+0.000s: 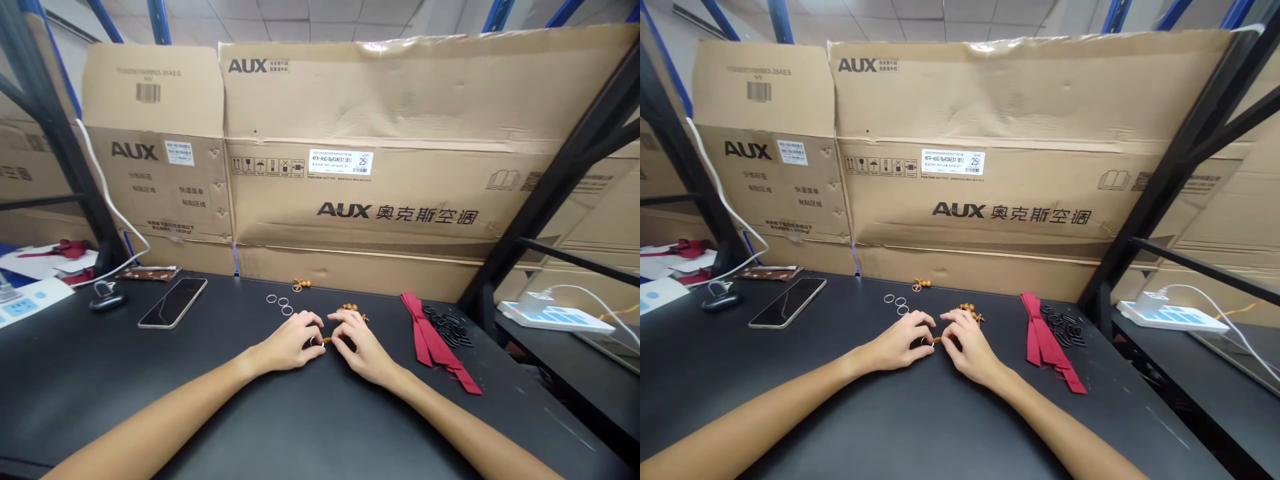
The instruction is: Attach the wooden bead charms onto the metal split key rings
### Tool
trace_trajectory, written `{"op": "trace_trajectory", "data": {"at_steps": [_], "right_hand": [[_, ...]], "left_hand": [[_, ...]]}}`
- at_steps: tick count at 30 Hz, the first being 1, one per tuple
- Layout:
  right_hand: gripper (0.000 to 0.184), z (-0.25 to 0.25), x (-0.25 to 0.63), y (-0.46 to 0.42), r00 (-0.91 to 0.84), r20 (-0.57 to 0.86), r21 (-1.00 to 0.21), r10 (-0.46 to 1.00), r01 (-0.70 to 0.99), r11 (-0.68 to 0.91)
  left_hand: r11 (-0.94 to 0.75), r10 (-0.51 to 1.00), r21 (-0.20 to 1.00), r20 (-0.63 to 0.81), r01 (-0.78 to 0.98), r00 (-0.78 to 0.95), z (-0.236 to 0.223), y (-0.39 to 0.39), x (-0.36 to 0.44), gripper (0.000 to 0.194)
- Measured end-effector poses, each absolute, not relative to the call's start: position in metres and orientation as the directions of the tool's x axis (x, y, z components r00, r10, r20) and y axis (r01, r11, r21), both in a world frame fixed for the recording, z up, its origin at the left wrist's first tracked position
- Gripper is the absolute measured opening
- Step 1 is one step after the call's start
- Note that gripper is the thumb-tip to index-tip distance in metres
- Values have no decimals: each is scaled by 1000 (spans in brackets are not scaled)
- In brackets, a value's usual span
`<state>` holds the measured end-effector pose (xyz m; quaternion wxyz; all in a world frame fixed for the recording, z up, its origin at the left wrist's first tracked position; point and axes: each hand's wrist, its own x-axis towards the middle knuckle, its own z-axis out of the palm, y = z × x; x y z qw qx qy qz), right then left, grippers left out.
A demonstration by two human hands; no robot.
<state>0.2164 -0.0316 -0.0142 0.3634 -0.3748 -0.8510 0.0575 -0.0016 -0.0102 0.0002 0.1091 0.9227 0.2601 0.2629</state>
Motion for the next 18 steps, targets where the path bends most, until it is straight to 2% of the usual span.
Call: {"op": "trace_trajectory", "data": {"at_steps": [4,12,18], "right_hand": [[11,-14,216,-31,-471,570,-363,674,591,720],[16,-23,224,-18,-304,621,-344,723,723,599],[15,-21,230,-15,-417,588,-162,693,779,606]], "left_hand": [[-853,516,333,434,401,739,-1,-9,-1,10],[-855,515,314,422,413,746,1,-10,-1,11],[-806,576,184,463,562,674,0,6,-12,14]]}}
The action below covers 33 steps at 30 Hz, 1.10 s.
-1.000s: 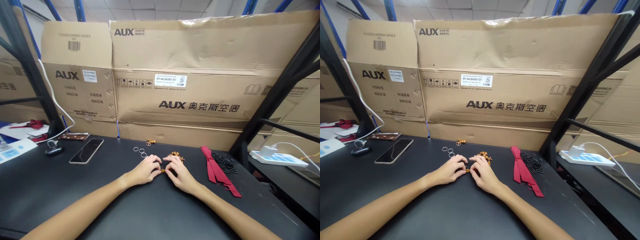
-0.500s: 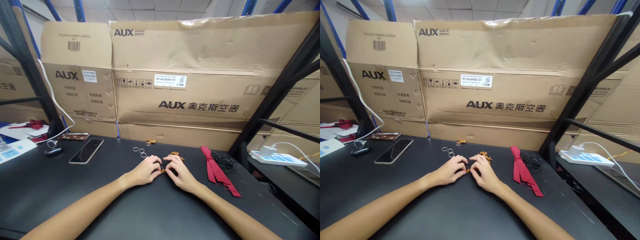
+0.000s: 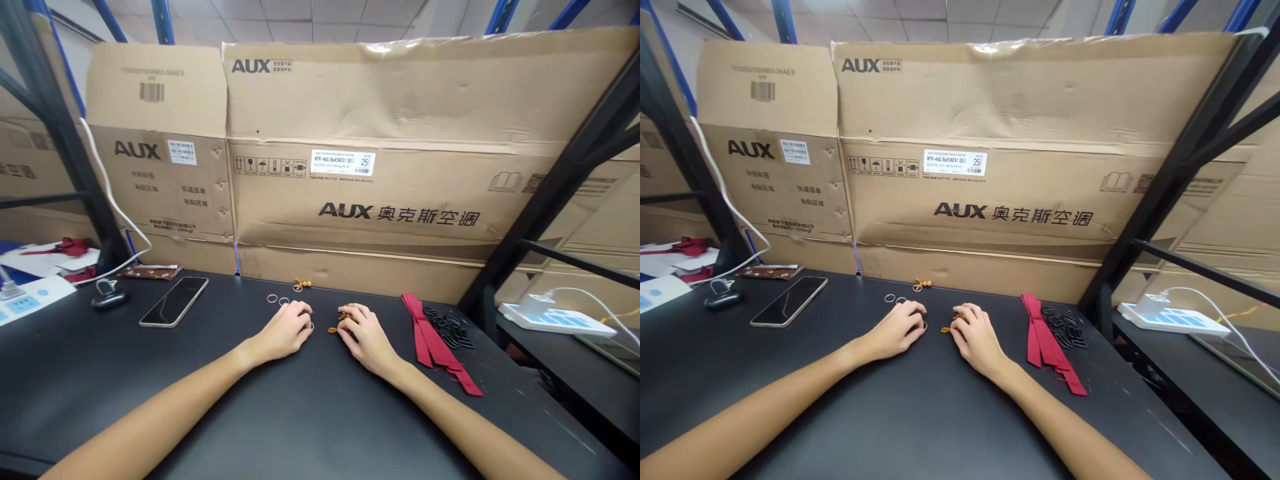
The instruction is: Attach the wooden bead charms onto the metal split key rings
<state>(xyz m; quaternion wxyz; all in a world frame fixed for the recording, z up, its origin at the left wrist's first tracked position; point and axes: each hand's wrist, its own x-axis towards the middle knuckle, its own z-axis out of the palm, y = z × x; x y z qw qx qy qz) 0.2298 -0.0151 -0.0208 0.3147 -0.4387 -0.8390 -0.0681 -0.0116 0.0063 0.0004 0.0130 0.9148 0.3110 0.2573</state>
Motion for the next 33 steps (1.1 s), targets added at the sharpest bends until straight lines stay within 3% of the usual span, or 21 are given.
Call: {"op": "trace_trajectory", "data": {"at_steps": [4,9,17,27,33], "right_hand": [[15,-22,236,-8,-367,591,-140,718,830,540],[26,-31,242,7,-265,535,-225,803,871,437],[29,-38,244,14,-272,537,-266,798,843,467],[28,-35,242,12,-271,523,-261,808,852,455],[27,-34,241,10,-272,524,-262,807,850,457]], "left_hand": [[-764,606,133,481,631,633,1,22,-26,15],[-705,650,90,477,703,591,1,37,-32,14],[-639,721,19,363,769,591,-6,68,-11,47],[-677,657,-78,386,732,648,-3,61,-4,43],[-617,723,-58,353,785,594,-3,67,-1,46]]}}
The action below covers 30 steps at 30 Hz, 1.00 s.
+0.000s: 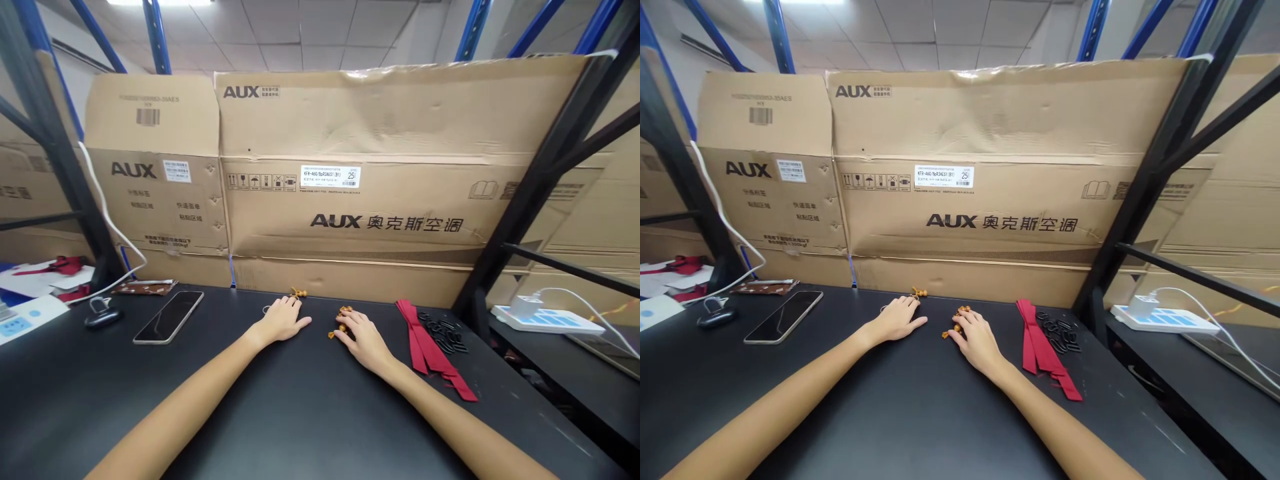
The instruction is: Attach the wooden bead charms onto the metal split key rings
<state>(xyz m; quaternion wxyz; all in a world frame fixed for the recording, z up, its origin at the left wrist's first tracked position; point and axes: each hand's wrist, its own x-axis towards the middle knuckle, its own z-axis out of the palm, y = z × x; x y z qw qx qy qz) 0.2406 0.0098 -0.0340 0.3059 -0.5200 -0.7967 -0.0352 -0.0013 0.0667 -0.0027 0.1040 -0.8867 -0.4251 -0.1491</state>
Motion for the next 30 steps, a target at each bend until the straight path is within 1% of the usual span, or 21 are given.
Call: {"op": "trace_trajectory", "data": {"at_steps": [4,9,11,13,16,18,22,24,25,28,30], "right_hand": [[28,-33,241,10,-273,518,-252,811,857,450],[27,-32,240,8,-294,546,-209,784,859,467],[29,-30,239,4,-328,566,-189,756,841,506],[32,-28,238,0,-401,576,-165,712,797,582],[34,-25,237,-7,-526,565,-143,636,697,703],[32,-22,235,-12,-556,563,-161,611,652,741],[18,-15,226,-24,-506,565,-236,652,658,715],[25,-13,221,-29,-546,538,-217,643,647,731],[23,-13,219,-30,-547,537,-212,643,650,730],[6,-14,217,-30,-523,543,-208,657,674,709],[7,-16,218,-27,-507,539,-216,672,689,692]], "left_hand": [[-692,657,-56,363,720,660,1,53,0,41],[-863,468,3,382,505,797,4,16,-1,30],[-898,419,38,370,438,829,4,5,-1,25],[-916,397,108,377,386,837,4,-1,-1,20],[-920,389,211,402,329,829,2,-2,1,17],[-913,400,254,406,319,821,0,0,2,16],[-894,440,276,393,353,807,-1,1,3,13],[-888,454,270,394,372,799,-1,0,3,13],[-886,459,268,394,378,797,-1,0,4,13],[-882,466,275,391,382,794,-1,-1,4,14],[-880,469,292,399,375,788,-1,0,3,13]]}}
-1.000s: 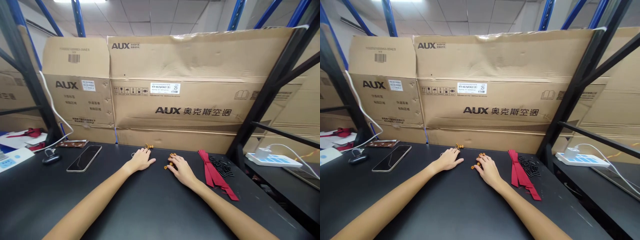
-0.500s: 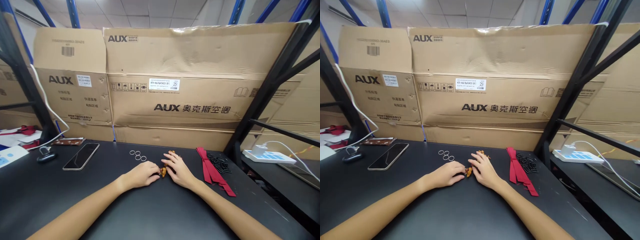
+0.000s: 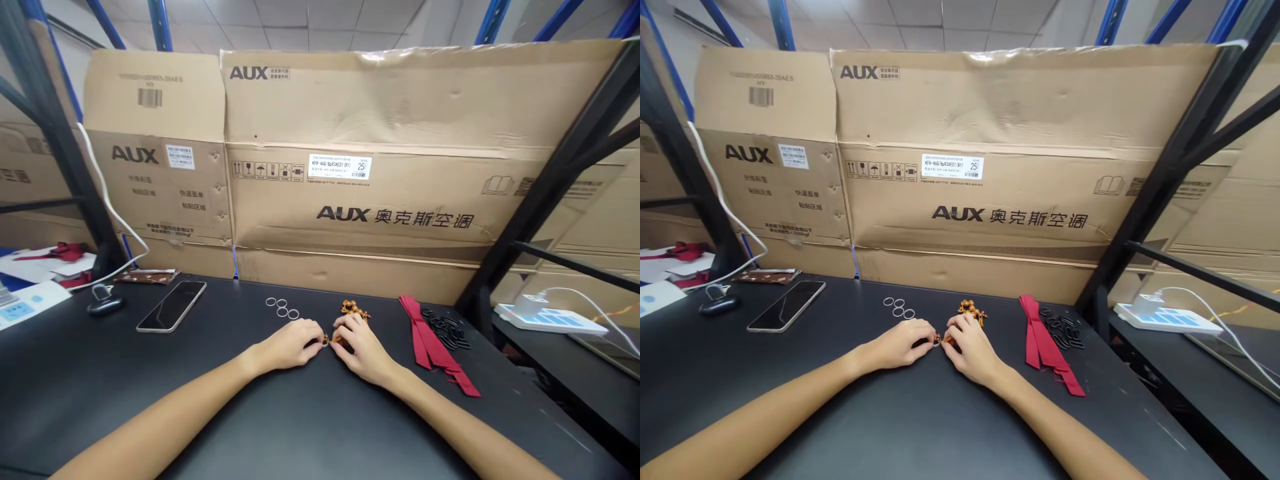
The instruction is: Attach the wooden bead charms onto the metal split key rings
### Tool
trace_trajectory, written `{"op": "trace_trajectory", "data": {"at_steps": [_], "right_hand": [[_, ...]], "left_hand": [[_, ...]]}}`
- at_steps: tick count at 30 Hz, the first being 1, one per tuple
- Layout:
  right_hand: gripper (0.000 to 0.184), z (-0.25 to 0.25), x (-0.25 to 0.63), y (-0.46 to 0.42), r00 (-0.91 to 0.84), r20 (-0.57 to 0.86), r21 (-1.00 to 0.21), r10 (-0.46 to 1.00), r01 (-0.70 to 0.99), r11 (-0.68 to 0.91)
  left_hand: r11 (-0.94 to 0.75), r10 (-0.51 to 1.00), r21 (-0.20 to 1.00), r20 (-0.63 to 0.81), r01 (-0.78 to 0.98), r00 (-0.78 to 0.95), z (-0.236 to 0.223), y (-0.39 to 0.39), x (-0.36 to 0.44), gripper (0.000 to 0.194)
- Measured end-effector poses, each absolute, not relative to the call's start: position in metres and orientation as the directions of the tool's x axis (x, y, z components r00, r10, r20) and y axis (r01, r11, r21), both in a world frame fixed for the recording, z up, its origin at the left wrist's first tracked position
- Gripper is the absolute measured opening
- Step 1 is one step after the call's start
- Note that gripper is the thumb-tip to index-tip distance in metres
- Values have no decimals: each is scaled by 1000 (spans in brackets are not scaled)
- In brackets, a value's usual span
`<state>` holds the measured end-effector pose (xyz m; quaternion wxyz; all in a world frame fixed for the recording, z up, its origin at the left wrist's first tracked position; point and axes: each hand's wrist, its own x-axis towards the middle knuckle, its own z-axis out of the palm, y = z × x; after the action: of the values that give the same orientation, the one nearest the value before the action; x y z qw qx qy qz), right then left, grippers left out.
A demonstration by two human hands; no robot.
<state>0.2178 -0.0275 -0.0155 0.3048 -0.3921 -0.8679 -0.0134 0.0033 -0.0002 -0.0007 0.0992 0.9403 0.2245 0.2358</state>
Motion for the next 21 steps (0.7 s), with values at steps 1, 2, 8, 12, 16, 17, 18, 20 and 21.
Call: {"op": "trace_trajectory", "data": {"at_steps": [1,2,8,12,16,17,18,20,21], "right_hand": [[8,-16,218,-26,-505,533,-219,678,692,688],[9,-16,219,-26,-505,528,-223,683,694,685],[15,-17,219,-25,-518,503,-296,692,649,700],[16,-17,219,-27,-530,485,-349,696,612,710],[16,-17,218,-28,-516,480,-402,709,589,701],[17,-17,218,-28,-513,480,-411,712,585,699],[17,-17,217,-28,-510,480,-419,714,582,697],[17,-17,217,-28,-501,477,-436,723,579,689],[17,-17,217,-28,-496,474,-442,727,581,684]], "left_hand": [[-879,469,300,403,370,786,-1,0,3,12],[-879,468,305,406,366,785,-1,1,3,11],[-882,464,309,443,356,767,-1,1,1,6],[-890,452,297,469,346,759,1,-2,2,6],[-879,476,292,488,378,731,0,-7,10,9],[-875,483,290,490,387,726,-1,-9,12,10],[-872,489,286,489,397,722,-1,-10,14,9],[-866,500,281,486,414,717,-2,-13,18,9],[-863,505,282,485,419,713,-3,-13,19,10]]}}
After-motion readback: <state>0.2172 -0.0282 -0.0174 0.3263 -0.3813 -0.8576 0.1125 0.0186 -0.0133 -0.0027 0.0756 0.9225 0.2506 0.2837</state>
